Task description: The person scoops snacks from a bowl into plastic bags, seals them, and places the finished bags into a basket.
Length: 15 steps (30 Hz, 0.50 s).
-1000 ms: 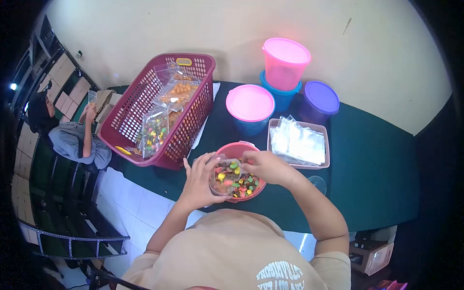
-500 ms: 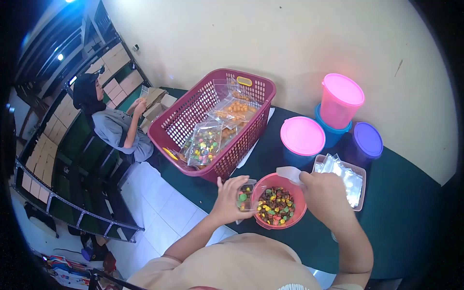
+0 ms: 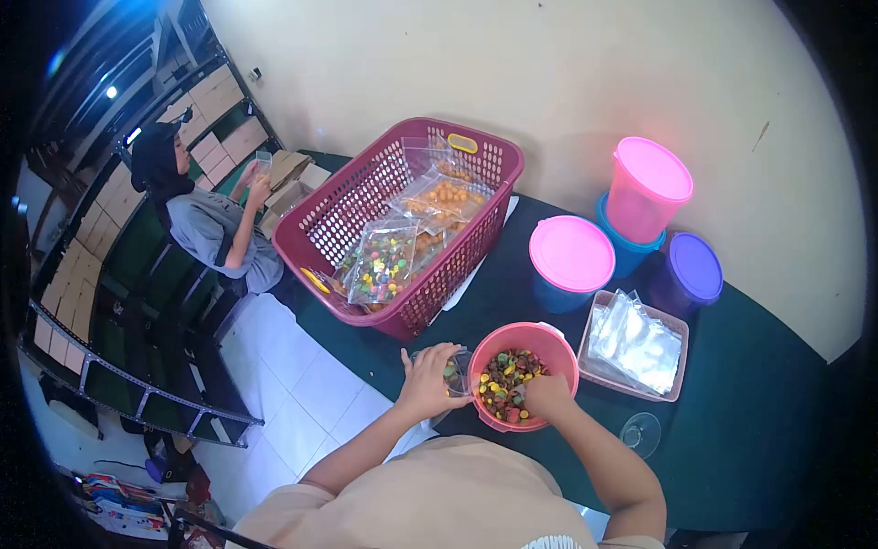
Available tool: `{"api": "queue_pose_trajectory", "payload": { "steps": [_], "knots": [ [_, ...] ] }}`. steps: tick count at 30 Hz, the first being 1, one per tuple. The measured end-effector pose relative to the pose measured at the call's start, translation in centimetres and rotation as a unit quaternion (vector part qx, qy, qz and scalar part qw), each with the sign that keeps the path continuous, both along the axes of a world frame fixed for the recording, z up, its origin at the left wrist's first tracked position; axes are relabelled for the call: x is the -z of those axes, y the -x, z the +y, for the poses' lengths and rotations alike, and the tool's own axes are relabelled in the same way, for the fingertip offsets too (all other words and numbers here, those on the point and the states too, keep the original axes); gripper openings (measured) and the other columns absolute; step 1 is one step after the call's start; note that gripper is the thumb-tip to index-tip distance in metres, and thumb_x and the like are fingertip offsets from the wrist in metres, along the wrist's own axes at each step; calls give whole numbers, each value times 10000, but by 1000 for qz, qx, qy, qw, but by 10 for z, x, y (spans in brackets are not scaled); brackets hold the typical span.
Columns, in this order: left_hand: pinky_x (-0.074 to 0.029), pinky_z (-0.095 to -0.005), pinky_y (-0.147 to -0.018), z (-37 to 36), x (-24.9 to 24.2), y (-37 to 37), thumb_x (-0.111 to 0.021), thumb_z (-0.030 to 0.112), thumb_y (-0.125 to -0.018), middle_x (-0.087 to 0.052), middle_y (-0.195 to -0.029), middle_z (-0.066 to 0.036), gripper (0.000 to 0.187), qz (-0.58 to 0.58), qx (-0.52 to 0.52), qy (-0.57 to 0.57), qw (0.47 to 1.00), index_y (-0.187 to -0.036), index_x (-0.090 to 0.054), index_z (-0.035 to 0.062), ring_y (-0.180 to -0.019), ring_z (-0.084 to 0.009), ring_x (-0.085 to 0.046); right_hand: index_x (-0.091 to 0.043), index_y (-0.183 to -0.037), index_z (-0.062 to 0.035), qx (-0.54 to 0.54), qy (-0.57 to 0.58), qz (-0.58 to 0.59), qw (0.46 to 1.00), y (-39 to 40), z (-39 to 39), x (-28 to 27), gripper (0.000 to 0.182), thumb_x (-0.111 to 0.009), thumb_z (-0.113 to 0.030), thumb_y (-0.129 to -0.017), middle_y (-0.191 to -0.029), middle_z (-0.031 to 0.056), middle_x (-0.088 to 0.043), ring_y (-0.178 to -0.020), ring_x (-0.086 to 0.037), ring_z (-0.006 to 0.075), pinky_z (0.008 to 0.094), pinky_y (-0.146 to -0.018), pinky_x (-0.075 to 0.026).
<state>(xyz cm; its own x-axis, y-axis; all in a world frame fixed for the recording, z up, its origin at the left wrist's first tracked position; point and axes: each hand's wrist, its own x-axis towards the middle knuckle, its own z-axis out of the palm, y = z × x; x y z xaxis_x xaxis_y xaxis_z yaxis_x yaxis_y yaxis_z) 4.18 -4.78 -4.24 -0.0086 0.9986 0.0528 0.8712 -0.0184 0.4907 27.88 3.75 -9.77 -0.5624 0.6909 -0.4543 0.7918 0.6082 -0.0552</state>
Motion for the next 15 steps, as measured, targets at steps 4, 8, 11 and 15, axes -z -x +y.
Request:
{"api": "queue_pose_trajectory", "payload": {
  "steps": [4,8,11,15],
  "knots": [
    [-55,-719,-1048,1,2,-5,-826,468,-568,-413,-1375,-73,953,-7,-4,2,1000,-1356,-378,175,-1304,-319,-348,-723,-854,-106,-21,-58,-40,997,-8,-4,-1,238,-522,-232,-862,-849,72,-704,-812,-680,237,408,-633,-478],
    [-57,-713,-1053,1,2,-9,-825,467,-574,-412,-1372,-76,945,-2,-5,1,1000,-1356,-382,176,-1306,-321,-342,-718,-893,-70,82,-52,15,995,-3,0,36,237,-515,-187,-858,-929,119,-697,-883,-674,277,439,-693,-530],
    [-67,-721,-1045,1,3,-9,-818,475,-583,-414,-1363,-87,930,-4,-4,-6,1000,-1357,-393,180,-1300,-317,-351,-694,-932,-44,84,56,16,995,-3,7,24,313,-512,-293,-882,-965,170,-680,-920,-659,312,461,-817,-508],
    [-71,-729,-1036,-1,2,-11,-811,482,-593,-413,-1357,-97,919,-4,-1,-10,1000,-1359,-402,183,-1297,-312,-356,-689,-964,-67,112,97,17,989,-3,7,31,358,-474,-349,-914,-987,162,-678,-947,-646,331,452,-813,-507]
  ]
}}
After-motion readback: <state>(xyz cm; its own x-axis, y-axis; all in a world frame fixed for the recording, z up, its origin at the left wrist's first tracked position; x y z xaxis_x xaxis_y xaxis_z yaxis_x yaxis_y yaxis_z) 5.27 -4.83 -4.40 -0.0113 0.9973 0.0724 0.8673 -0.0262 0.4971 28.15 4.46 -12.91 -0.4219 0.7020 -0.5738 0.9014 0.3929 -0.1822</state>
